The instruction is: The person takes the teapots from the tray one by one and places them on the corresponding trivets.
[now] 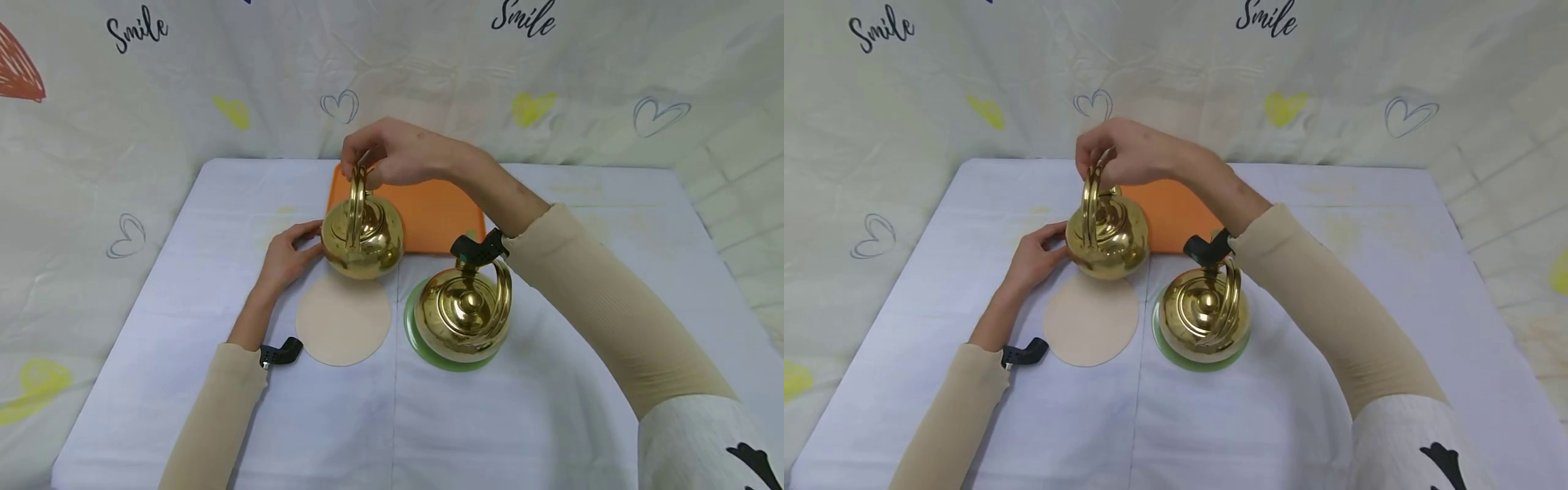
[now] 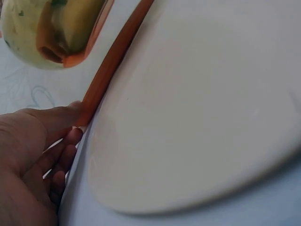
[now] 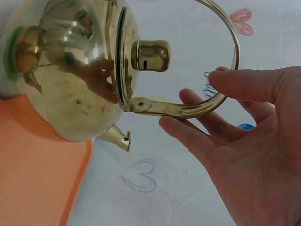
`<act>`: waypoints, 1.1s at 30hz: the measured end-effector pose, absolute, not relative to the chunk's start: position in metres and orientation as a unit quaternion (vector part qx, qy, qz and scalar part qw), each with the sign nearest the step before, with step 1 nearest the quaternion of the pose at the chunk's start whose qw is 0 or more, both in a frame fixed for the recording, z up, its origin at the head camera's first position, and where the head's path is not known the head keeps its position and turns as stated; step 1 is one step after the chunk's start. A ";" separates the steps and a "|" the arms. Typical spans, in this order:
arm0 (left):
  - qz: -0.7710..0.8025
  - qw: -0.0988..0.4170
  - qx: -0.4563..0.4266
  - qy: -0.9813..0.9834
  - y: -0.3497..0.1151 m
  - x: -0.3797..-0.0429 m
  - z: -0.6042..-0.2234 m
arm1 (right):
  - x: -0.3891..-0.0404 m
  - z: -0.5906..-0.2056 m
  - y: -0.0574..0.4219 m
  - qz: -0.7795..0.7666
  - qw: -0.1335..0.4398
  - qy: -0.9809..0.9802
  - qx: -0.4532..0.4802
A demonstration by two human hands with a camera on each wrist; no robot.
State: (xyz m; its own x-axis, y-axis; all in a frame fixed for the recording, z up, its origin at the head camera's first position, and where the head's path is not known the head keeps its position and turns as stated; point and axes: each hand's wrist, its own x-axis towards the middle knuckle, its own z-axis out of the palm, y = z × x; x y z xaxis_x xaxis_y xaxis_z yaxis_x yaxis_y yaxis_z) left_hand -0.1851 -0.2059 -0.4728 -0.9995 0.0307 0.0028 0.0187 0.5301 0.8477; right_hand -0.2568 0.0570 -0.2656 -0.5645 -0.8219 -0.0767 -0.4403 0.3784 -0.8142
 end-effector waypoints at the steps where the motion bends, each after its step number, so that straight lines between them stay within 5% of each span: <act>1: 0.485 0.007 0.013 0.874 -0.206 -0.185 -0.473 | -0.256 -0.265 0.057 -0.388 0.248 0.793 -0.398; 33: 0.479 0.014 0.007 0.878 -0.206 -0.186 -0.472 | -0.242 -0.261 0.060 -0.299 0.318 0.778 -0.453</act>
